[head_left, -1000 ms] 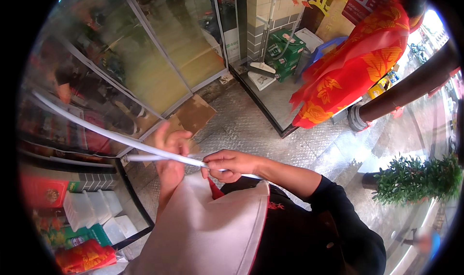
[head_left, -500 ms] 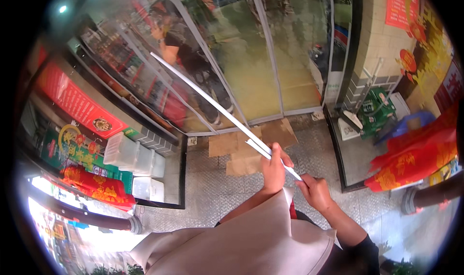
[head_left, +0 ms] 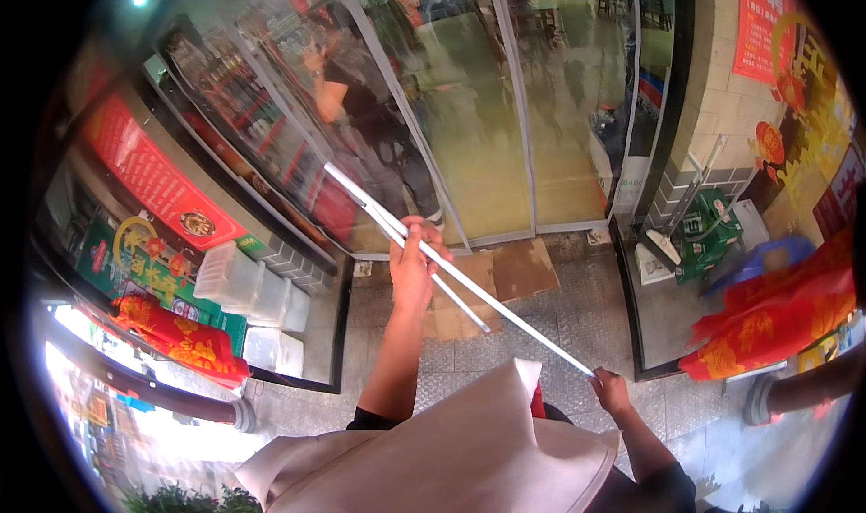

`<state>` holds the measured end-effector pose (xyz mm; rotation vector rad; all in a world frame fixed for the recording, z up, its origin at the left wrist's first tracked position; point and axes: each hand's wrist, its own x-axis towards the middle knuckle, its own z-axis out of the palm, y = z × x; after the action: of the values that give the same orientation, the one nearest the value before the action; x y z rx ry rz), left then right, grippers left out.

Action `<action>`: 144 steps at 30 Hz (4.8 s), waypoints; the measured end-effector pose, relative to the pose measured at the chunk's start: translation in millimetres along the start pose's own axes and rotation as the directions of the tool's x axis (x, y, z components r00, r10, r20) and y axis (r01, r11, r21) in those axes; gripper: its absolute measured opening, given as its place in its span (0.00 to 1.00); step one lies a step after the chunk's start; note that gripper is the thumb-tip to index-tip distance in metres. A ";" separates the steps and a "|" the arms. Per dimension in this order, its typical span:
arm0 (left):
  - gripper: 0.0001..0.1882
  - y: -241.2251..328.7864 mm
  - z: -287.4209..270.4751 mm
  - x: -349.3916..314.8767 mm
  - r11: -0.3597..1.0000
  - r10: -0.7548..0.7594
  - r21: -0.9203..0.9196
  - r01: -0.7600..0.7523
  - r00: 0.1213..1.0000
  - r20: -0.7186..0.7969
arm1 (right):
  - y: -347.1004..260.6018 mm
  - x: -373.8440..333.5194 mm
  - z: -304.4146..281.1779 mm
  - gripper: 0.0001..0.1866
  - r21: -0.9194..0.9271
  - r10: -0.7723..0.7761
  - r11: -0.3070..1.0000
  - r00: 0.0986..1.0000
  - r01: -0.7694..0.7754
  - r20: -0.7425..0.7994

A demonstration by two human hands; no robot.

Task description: The person assembles white tubular poles by inserting smaller sections into larger ones. They handle the poles with both hands, aligning the ends and pushing them together to form longer rods.

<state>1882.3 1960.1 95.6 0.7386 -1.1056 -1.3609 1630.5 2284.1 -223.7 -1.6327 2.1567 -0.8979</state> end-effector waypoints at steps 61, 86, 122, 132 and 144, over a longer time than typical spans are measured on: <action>0.13 61.6 -185.4 68.5 0.973 0.154 -0.164 -0.163 0.986 -0.070 | 12.6 19.1 14.0 0.14 0.911 0.586 -0.375 0.718 -0.170 0.375; 0.27 -103.6 3.3 -61.6 0.987 -0.152 0.015 0.159 0.908 0.390 | -179.4 107.1 -13.1 0.08 0.430 -0.102 0.901 0.991 0.056 0.084; 0.21 -95.8 2.6 -89.3 0.895 -0.196 0.313 -0.319 0.349 0.917 | -208.6 51.3 -197.8 0.12 0.706 0.020 0.619 0.892 0.343 -0.451; 0.18 -81.0 -1.1 -89.2 0.841 -0.415 0.500 -0.206 0.348 0.841 | -214.9 6.3 -202.1 0.12 0.800 0.075 0.413 0.860 0.434 -0.505; 0.18 -68.5 4.9 -96.1 0.812 -0.451 0.520 -0.267 0.279 0.848 | -191.7 -4.4 -195.5 0.11 0.849 0.152 0.411 0.893 0.332 -0.423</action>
<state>1864.0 2046.5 17.0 0.2806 -2.6510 -1.5986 1665.6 2316.0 46.0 -0.9648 1.2023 -2.1681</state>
